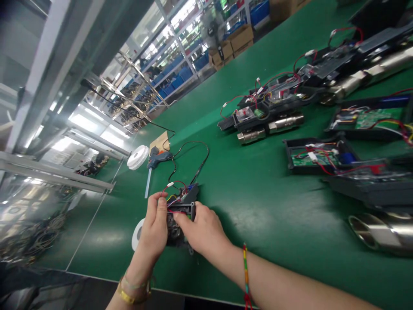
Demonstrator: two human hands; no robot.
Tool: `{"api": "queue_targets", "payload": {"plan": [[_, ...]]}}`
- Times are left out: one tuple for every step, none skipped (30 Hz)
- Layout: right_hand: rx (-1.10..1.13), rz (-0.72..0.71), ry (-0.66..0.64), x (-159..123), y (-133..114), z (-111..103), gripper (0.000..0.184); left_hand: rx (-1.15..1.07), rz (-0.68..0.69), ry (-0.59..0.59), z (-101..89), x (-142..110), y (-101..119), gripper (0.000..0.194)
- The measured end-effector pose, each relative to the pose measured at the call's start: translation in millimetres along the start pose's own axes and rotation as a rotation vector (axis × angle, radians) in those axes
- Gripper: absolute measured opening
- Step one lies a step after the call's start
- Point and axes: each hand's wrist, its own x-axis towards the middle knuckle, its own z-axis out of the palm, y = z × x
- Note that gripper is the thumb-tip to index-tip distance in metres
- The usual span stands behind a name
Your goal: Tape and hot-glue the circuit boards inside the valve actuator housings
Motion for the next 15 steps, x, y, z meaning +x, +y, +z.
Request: {"api": "queue_targets", "payload": {"plan": [[0.002, -0.002, 0.000, 0, 0, 0, 0.022, 0.004, 0.003, -0.002, -0.2, 1, 0, 0.039], [0.004, -0.002, 0.000, 1, 0, -1, 0.022, 0.007, 0.004, -0.005, -0.5, 1, 1, 0.039], [0.006, 0.000, -0.001, 2, 1, -1, 0.022, 0.010, 0.006, -0.008, -0.7, 1, 1, 0.039], [0.008, 0.002, -0.001, 3, 1, 0, 0.023, 0.012, 0.006, -0.009, -0.9, 1, 2, 0.038], [0.010, 0.005, 0.000, 5, 2, 0, 0.023, 0.014, 0.006, -0.008, -1.0, 1, 2, 0.038], [0.011, 0.009, 0.000, 7, 2, 1, 0.024, 0.016, 0.006, -0.004, -1.1, 0, 3, 0.037], [0.012, 0.012, 0.002, 8, 3, 1, 0.024, 0.018, 0.007, 0.002, -1.1, 0, 4, 0.036], [0.013, 0.014, 0.002, 10, 4, 2, 0.025, 0.020, 0.008, 0.009, -1.1, -1, 5, 0.036], [0.016, 0.014, 0.001, 11, 4, 2, 0.027, 0.021, 0.009, 0.012, -1.1, -1, 6, 0.036], [0.023, 0.010, -0.002, 13, 5, 2, 0.028, 0.021, 0.009, 0.011, -1.1, -1, 7, 0.036], [0.033, 0.004, -0.006, 13, 5, 2, 0.028, 0.020, 0.010, 0.006, -1.1, -1, 8, 0.036], [0.047, -0.003, -0.013, 13, 5, 2, 0.029, 0.018, 0.010, 0.000, -1.1, 0, 9, 0.036], [0.065, -0.010, -0.021, 13, 5, 1, 0.029, 0.016, 0.010, -0.006, -1.1, 0, 9, 0.036], [0.085, -0.017, -0.029, 12, 4, 0, 0.030, 0.014, 0.012, -0.009, -1.2, 1, 10, 0.035], [0.105, -0.021, -0.037, 11, 4, -1, 0.031, 0.013, 0.016, -0.010, -1.3, 1, 10, 0.034]]}}
